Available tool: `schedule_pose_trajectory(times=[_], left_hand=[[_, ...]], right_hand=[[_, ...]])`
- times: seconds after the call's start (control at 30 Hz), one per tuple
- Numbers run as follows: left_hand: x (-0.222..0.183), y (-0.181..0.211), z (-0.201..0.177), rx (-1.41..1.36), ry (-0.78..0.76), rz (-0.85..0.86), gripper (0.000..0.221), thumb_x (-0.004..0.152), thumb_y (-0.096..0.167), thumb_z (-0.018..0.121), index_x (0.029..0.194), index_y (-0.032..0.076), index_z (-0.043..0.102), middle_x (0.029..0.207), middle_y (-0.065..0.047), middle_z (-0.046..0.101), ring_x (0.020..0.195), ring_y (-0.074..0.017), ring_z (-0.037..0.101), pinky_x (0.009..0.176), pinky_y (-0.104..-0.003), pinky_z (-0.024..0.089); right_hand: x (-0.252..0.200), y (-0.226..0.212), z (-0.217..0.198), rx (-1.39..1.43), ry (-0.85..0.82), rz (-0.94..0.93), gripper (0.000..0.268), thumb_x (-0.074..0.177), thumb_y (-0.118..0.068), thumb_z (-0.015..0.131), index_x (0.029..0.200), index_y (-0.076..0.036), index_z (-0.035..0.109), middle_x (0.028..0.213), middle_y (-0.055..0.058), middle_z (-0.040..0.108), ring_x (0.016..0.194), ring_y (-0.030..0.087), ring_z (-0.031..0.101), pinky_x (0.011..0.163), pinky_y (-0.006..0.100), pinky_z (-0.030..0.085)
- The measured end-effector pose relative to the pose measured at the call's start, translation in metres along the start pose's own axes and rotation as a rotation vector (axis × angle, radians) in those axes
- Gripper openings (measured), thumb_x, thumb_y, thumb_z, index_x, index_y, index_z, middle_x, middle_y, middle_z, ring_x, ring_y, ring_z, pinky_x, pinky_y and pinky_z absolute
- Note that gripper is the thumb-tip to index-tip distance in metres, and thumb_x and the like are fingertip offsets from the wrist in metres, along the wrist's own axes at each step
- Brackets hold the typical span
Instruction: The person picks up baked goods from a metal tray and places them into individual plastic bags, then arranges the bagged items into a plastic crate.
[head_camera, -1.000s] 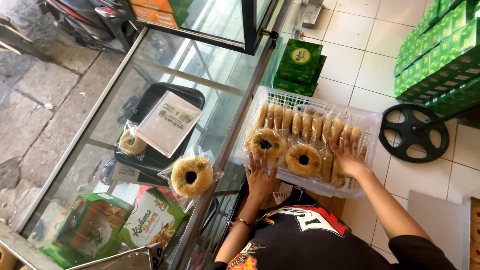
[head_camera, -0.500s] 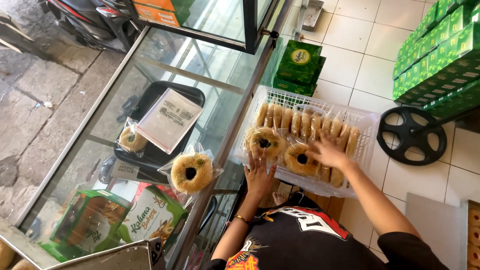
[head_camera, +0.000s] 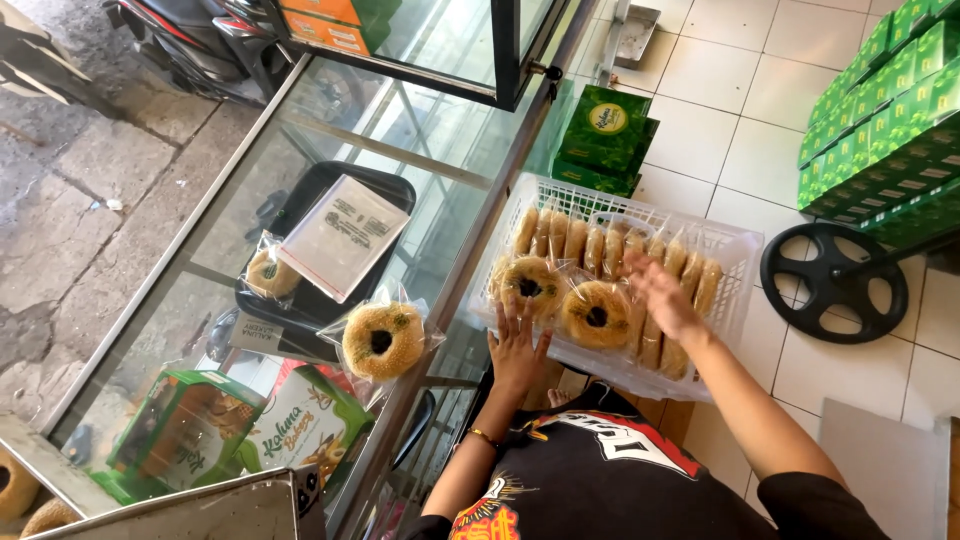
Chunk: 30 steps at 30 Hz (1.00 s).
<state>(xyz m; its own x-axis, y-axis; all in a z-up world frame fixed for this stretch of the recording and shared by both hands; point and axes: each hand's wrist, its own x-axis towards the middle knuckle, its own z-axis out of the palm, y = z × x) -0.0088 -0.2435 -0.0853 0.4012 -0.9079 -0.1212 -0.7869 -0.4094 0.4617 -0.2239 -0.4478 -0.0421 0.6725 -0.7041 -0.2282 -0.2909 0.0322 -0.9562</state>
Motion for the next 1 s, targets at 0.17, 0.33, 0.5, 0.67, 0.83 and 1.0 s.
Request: schedule_pose_trajectory(times=[0.17,0.33,0.5,0.67,0.83,1.0], left_hand=[[0.001,0.0,0.001,0.021,0.026,0.003,0.073,0.104,0.06,0.037,0.165,0.027,0.017,0.174,-0.004,0.001,0.16,-0.0277,-0.005,0.12,-0.068,0.017],[0.0,0.002,0.001,0.001,0.024,0.0,0.072,0.104,0.06,0.037,0.165,0.027,0.017,0.174,-0.003,0.001,0.16,-0.0283,-0.006,0.119,-0.068,0.017],[0.001,0.002,0.003,-0.005,0.036,-0.009,0.072,0.103,0.06,0.038,0.165,0.027,0.019,0.173,-0.003,0.002,0.159,-0.0283,-0.005,0.119,-0.068,0.017],[0.005,0.003,0.002,-0.019,0.081,-0.004,0.071,0.103,0.059,0.04,0.164,0.027,0.021,0.174,-0.004,0.005,0.16,-0.0294,-0.001,0.118,-0.07,0.016],[0.022,0.017,-0.018,0.109,-0.081,-0.139,0.066,0.101,0.057,0.049,0.157,0.025,0.034,0.172,-0.007,0.023,0.159,-0.0286,0.021,0.123,-0.072,0.01],[0.052,0.012,-0.018,0.1,0.039,-0.155,0.093,0.086,0.062,0.069,0.156,0.013,0.03,0.162,-0.021,0.027,0.15,-0.0366,0.024,0.115,-0.072,0.013]], right_hand=[[0.007,0.03,-0.039,0.32,0.255,-0.273,0.035,0.096,-0.009,0.065,0.13,-0.003,0.06,0.136,0.013,0.061,0.128,0.025,0.057,0.112,0.037,0.047],[-0.033,0.007,-0.049,-0.676,0.105,0.368,0.02,0.103,-0.014,0.055,0.117,-0.01,0.069,0.094,0.008,0.076,0.079,0.039,0.069,0.076,0.051,0.06],[-0.035,0.041,-0.048,-0.855,-0.01,0.328,0.028,0.094,-0.012,0.064,0.121,-0.01,0.071,0.096,0.013,0.076,0.086,0.023,0.074,0.08,0.035,0.056],[-0.01,0.066,-0.056,-0.349,0.071,0.272,0.038,0.092,-0.03,0.063,0.118,-0.004,0.074,0.097,0.009,0.08,0.086,0.022,0.079,0.082,0.038,0.061],[0.01,0.023,-0.003,-0.539,-0.071,0.254,0.093,0.074,-0.054,0.078,0.15,-0.011,0.045,0.124,0.012,0.069,0.108,0.025,0.069,0.099,0.044,0.059],[-0.003,-0.044,0.021,-1.073,-0.109,0.297,0.108,0.073,-0.071,0.079,0.156,-0.017,0.036,0.151,0.02,0.04,0.137,0.033,0.044,0.111,0.047,0.043]])
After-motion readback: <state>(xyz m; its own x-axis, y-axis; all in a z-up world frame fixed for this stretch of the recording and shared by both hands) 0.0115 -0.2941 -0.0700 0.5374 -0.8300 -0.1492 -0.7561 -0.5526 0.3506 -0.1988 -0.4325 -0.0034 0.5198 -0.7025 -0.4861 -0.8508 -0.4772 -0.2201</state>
